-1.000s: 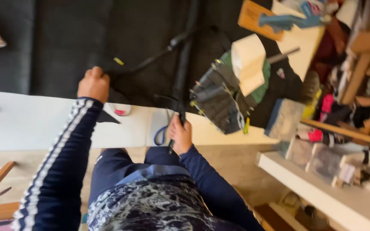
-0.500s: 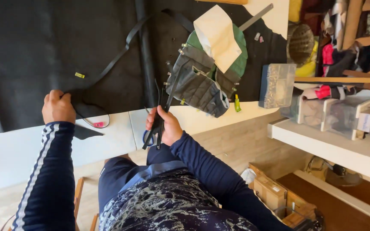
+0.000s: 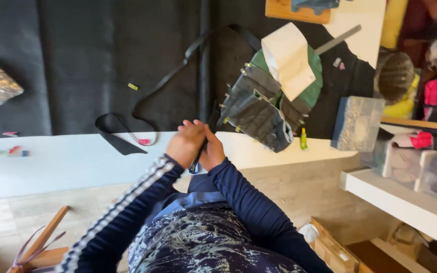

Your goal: Organizing metal rivets from a plastic bag into a storage container

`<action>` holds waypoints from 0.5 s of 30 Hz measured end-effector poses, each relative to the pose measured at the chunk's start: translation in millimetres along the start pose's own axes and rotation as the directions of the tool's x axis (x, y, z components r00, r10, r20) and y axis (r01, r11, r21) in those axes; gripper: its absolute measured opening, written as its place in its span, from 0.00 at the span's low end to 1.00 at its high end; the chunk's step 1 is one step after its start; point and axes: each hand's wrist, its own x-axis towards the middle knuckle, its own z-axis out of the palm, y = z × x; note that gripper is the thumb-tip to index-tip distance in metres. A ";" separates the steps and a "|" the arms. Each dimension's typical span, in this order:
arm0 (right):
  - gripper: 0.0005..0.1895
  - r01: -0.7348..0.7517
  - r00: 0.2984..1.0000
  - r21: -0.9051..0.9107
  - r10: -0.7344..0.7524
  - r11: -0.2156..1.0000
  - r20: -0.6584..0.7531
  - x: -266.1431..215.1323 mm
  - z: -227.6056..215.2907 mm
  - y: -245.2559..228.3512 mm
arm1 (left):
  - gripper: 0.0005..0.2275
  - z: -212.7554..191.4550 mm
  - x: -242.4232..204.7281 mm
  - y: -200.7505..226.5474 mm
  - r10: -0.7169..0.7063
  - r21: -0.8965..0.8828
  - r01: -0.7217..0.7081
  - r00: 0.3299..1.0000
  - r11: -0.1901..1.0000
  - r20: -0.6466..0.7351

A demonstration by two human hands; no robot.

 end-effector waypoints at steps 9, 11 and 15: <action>0.15 0.019 1.000 -0.105 -0.021 0.994 -0.020 8.7 -56.2 -54.4 | 0.05 15.7 50.9 -49.4 0.090 0.326 -0.094 0.996 0.941 0.026; 0.16 0.051 0.998 -0.177 -0.058 0.983 -0.033 -8.5 -56.9 -66.1 | 0.17 27.6 38.3 -89.5 -0.085 0.347 0.036 0.988 0.937 0.127; 0.17 0.119 0.981 -0.354 -0.165 0.928 -0.103 -41.6 -64.6 -83.4 | 0.32 68.7 3.4 -145.4 -0.200 0.354 0.081 0.928 0.932 0.314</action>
